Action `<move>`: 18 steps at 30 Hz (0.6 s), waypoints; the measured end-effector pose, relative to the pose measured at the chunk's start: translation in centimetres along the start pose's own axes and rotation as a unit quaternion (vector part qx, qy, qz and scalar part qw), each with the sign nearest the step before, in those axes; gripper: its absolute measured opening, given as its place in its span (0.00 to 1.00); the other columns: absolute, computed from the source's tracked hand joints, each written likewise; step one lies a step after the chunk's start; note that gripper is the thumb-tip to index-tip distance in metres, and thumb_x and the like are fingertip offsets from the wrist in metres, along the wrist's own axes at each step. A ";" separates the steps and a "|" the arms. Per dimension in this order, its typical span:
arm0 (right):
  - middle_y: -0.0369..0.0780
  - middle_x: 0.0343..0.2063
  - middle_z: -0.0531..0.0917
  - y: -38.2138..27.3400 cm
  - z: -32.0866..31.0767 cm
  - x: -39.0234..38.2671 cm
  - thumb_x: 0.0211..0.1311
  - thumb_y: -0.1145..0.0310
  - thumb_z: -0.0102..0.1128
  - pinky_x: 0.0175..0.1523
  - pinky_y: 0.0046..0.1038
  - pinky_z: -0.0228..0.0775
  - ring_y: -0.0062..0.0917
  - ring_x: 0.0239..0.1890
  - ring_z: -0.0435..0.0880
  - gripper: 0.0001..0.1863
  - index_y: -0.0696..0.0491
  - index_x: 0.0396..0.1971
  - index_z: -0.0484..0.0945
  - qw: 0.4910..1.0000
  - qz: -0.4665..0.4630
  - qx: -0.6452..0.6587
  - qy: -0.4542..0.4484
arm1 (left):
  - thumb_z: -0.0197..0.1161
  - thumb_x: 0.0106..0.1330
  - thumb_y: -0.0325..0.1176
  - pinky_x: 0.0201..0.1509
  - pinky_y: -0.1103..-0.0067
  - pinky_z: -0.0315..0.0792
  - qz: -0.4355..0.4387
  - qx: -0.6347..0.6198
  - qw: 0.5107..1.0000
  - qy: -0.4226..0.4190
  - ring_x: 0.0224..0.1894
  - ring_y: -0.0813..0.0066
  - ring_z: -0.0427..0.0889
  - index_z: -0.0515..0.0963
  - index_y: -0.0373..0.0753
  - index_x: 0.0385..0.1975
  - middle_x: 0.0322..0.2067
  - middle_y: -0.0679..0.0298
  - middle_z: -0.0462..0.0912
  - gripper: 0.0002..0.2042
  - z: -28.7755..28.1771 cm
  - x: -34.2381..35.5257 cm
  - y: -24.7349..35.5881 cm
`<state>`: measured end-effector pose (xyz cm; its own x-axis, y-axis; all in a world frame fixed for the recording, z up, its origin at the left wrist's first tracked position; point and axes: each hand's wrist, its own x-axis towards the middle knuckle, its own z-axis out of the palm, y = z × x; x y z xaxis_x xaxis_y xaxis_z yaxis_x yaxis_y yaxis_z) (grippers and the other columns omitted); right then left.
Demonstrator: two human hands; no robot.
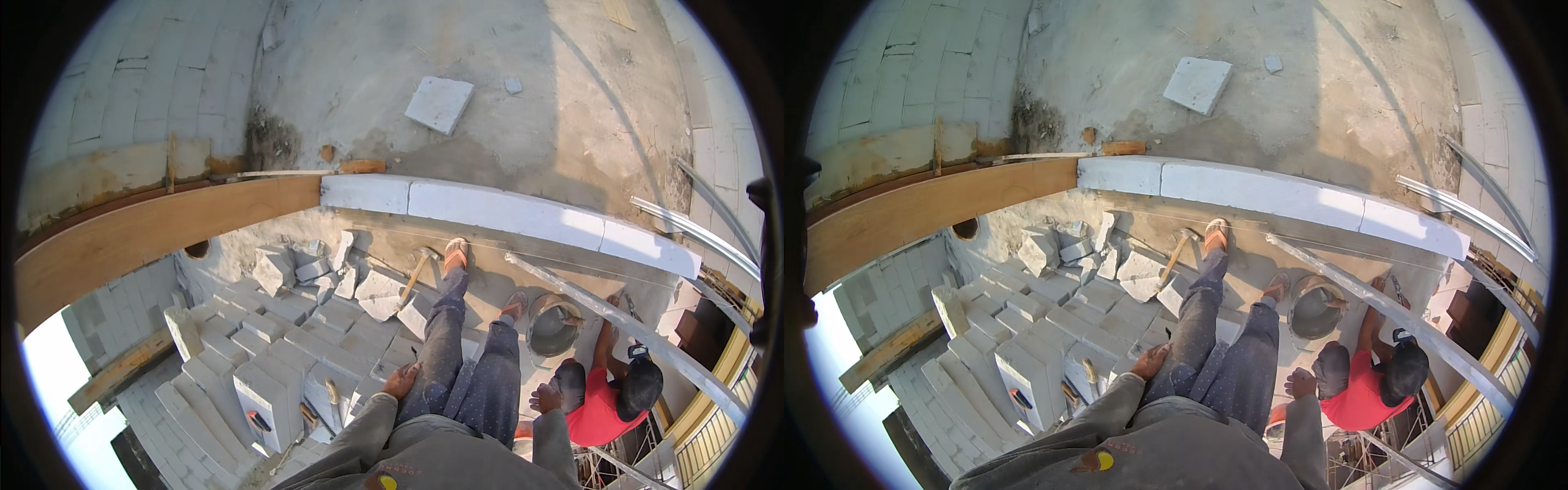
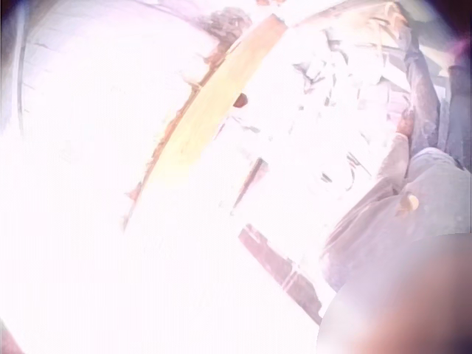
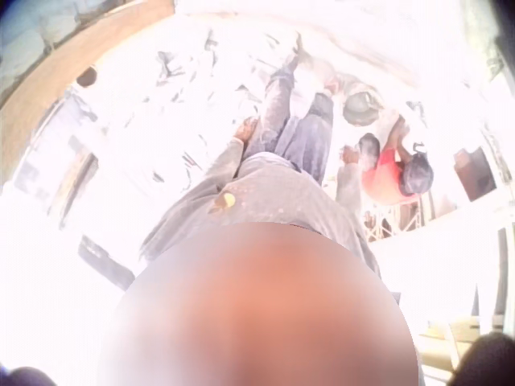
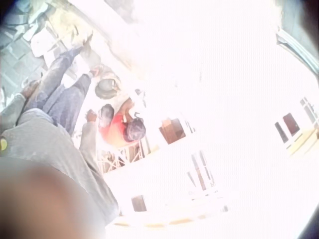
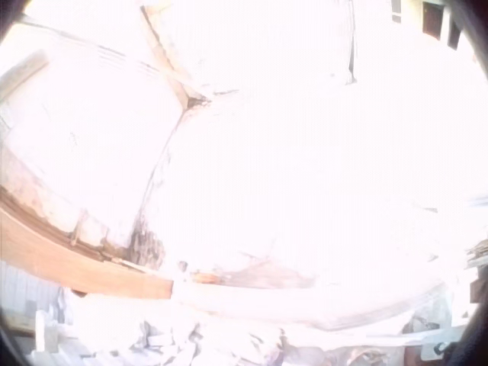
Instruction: The person secures a wooden plank to a wall using a string and hammer, then applies mortar to a row of blocks and places a new block on top. They use a trowel to spread mortar and a hammer to adjust the plank.
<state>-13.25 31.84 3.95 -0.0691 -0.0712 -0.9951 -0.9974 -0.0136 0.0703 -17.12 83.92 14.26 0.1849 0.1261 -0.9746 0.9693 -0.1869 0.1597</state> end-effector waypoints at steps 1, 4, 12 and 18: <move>0.36 0.27 0.74 -0.3 2.0 0.3 0.67 0.52 0.46 0.23 0.44 0.62 0.38 0.22 0.73 0.10 0.40 0.31 0.69 0.998 0.004 -0.035 0.045 | 0.52 0.73 0.59 0.69 0.67 0.64 -0.010 -0.011 0.999 -0.028 0.65 0.51 0.75 0.73 0.37 0.64 0.60 0.46 0.78 0.33 -1.2 0.5 -0.1; 0.42 0.31 0.83 -1.2 6.5 -0.3 0.69 0.65 0.52 0.29 0.37 0.76 0.33 0.27 0.83 0.11 0.51 0.47 0.76 0.995 -0.014 -0.089 0.044 | 0.50 0.72 0.62 0.70 0.66 0.63 0.003 -0.011 0.998 -0.068 0.66 0.51 0.73 0.71 0.35 0.67 0.62 0.45 0.76 0.36 -5.2 2.0 0.9; 0.45 0.43 0.88 -3.4 12.9 -1.0 0.63 0.67 0.62 0.54 0.31 0.77 0.32 0.47 0.86 0.18 0.62 0.48 0.83 0.936 -0.153 -0.306 0.080 | 0.52 0.69 0.67 0.71 0.65 0.63 -0.035 0.078 0.988 -0.125 0.67 0.50 0.72 0.65 0.31 0.69 0.62 0.41 0.74 0.43 -7.7 3.5 9.4; 0.42 0.37 0.87 -5.3 13.1 -2.2 0.64 0.65 0.62 0.42 0.26 0.79 0.23 0.36 0.86 0.19 0.62 0.50 0.83 0.984 -0.060 -0.138 0.099 | 0.55 0.66 0.67 0.69 0.61 0.66 -0.006 0.244 0.965 -0.093 0.65 0.41 0.73 0.62 0.26 0.69 0.61 0.35 0.74 0.47 -3.7 5.9 10.7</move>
<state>-8.04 45.16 4.83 0.0813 -0.2441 -0.9663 -0.9531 -0.3028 -0.0037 -5.09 86.24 10.83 0.0986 -0.0369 -0.9944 0.7709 -0.6291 0.0997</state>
